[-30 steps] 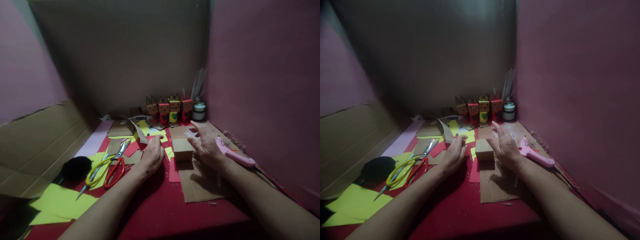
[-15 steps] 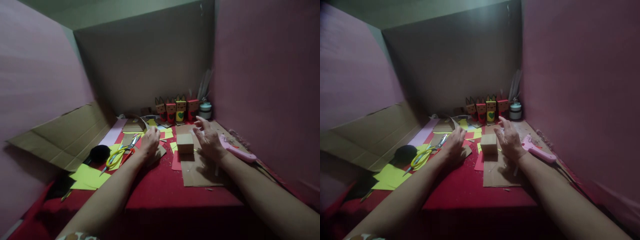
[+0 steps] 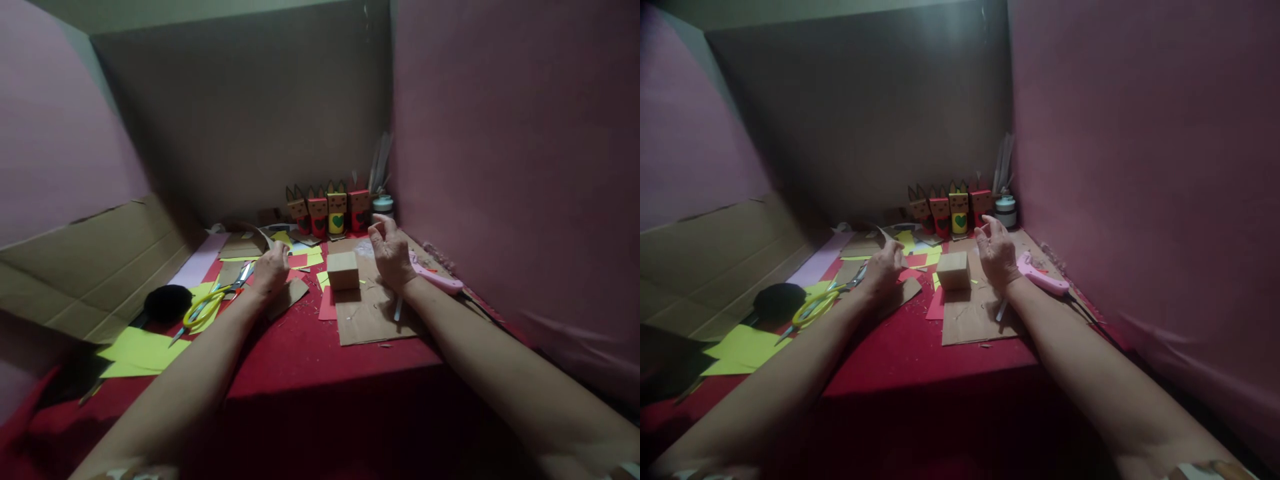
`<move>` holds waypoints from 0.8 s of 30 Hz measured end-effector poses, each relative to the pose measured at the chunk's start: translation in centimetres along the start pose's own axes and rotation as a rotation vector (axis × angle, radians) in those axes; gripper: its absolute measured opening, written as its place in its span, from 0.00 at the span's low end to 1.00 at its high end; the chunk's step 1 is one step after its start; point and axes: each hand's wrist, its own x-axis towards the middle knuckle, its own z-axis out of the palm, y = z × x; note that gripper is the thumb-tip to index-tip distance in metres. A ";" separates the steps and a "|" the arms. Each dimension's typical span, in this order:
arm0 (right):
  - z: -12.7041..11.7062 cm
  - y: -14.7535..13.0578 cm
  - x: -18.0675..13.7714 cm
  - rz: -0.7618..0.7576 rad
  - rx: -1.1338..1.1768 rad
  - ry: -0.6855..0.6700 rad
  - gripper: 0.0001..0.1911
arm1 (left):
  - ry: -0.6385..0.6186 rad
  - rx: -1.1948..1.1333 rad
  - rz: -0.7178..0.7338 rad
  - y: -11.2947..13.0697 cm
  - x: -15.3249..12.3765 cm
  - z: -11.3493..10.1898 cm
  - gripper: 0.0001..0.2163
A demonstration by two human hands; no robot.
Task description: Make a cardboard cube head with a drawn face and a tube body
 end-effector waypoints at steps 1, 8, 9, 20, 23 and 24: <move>0.0 -0.1 0.0 -0.003 0.002 0.000 0.20 | 0.002 -0.003 -0.023 0.0 0.0 0.1 0.17; 0.0 -0.1 -0.1 -0.005 0.033 -0.009 0.19 | -0.034 -0.045 -0.062 -0.1 -0.2 0.7 0.17; 0.1 0.0 -0.1 -0.003 0.040 -0.007 0.18 | -0.047 -0.051 -0.052 0.0 -0.3 0.7 0.17; -1.6 -1.8 3.1 0.042 0.074 0.107 0.08 | -0.193 -0.106 0.129 0.5 -1.9 1.8 0.14; -2.3 -0.4 9.4 0.139 0.012 0.161 0.09 | -0.157 -0.116 0.186 0.5 -2.1 2.0 0.07; -2.3 0.5 11.7 0.188 -0.025 0.161 0.10 | -0.142 -0.118 0.212 0.5 -2.2 2.0 0.08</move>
